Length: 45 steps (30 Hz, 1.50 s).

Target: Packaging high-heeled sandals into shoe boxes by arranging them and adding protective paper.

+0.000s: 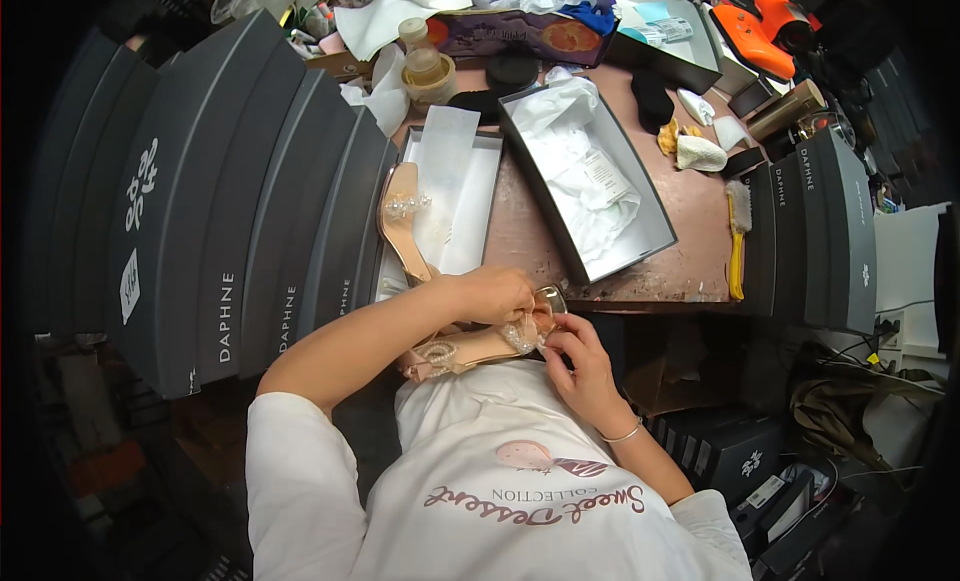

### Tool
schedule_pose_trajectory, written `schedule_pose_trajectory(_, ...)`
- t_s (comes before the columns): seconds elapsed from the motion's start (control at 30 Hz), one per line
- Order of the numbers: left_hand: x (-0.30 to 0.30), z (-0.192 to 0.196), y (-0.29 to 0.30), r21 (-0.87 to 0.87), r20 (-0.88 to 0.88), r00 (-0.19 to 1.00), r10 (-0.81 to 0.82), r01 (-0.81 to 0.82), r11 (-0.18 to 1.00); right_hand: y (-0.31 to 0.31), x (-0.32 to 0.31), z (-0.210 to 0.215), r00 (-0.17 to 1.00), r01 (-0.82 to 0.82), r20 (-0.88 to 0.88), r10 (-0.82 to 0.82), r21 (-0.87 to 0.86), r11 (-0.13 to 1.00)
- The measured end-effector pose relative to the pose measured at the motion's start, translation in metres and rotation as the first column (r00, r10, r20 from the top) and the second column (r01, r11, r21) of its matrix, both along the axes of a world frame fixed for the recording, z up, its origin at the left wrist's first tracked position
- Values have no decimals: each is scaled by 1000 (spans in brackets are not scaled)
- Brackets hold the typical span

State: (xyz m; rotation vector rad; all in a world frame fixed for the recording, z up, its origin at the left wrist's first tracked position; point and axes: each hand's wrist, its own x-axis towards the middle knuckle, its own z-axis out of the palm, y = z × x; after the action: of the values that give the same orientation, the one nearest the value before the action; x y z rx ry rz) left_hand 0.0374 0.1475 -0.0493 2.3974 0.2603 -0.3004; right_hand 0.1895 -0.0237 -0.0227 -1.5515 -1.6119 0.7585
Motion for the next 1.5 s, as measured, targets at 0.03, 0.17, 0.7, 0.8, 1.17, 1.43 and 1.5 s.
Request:
schedule_pose_trajectory(0.03, 5, -4, 3, -2, -6, 1000, -14, 14, 1000, 3, -2, 9, 997, -72, 13, 72, 30, 997)
schedule_pose_trajectory(0.17, 30, -6, 24, -107, -167, 985, -48, 30, 994, 12, -10, 1, 953, -204, 230, 196, 10, 979)
schedule_pose_trajectory(0.7, -2, 13, 2, -503, -81, 693, 716, -649, 571, 53, 44, 6, 832, -6, -541, -123, -231, 973)
schedule_pose_trajectory(0.8, -16, -10, -48, -616, 69, 615, 785, -593, 519, 54, 57, 37, 773, -340, -630, 75, -312, 887)
schedule_pose_trajectory(1.17, 12, 11, -66, -213, 539, 375, 754, -805, 553, 104, 63, 71, 593, -691, 128, 795, -426, 584)
schedule_pose_trajectory(1.43, -22, -26, -122, -572, 154, 618, 771, -581, 579, 43, 40, 25, 846, -533, -337, 413, -531, 658)
schedule_pose_trajectory(1.5, -28, -33, -121, -640, 131, 703, 699, -479, 601, 33, 39, 16, 878, -407, -476, 50, -686, 603)
